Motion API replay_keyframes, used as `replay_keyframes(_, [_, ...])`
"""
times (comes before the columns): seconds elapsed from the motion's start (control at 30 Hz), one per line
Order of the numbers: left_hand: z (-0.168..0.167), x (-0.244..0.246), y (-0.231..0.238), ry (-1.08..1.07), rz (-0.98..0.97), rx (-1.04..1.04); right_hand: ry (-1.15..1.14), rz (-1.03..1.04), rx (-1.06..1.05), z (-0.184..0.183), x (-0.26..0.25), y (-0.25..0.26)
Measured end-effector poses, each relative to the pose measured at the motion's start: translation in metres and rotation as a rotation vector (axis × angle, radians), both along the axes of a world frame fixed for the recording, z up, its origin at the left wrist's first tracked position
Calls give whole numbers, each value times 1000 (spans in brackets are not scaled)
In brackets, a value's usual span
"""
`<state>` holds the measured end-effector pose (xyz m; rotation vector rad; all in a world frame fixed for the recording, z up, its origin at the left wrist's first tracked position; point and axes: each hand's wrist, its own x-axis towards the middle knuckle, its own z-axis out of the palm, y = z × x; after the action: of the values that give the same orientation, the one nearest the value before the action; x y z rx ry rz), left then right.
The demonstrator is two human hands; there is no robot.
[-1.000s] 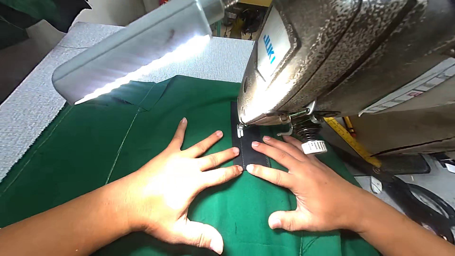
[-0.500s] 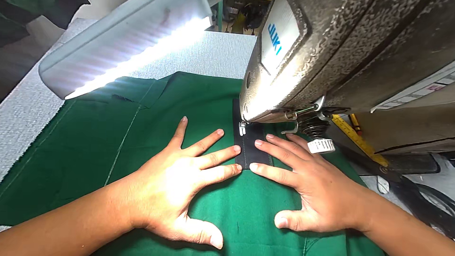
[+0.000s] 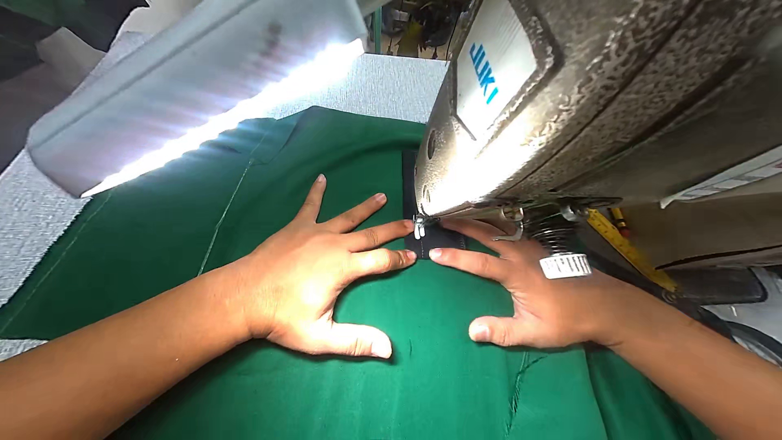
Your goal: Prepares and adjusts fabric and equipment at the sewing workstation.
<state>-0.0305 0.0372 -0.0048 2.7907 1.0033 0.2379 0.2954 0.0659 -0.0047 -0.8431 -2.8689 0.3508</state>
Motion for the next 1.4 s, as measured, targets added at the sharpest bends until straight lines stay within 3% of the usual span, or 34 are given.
replay_keyframes(0.47, [1,-4,14,-71,-2,-10,-77,-44,-67,3,-2,9])
replay_keyframes(0.67, [2,-4,15,-53,7,-25,25,5,-100,-2,0,18])
replay_keyframes(1.4, [6,-5,28,-30,57,-2,-20,-38,-169,-4,2,30])
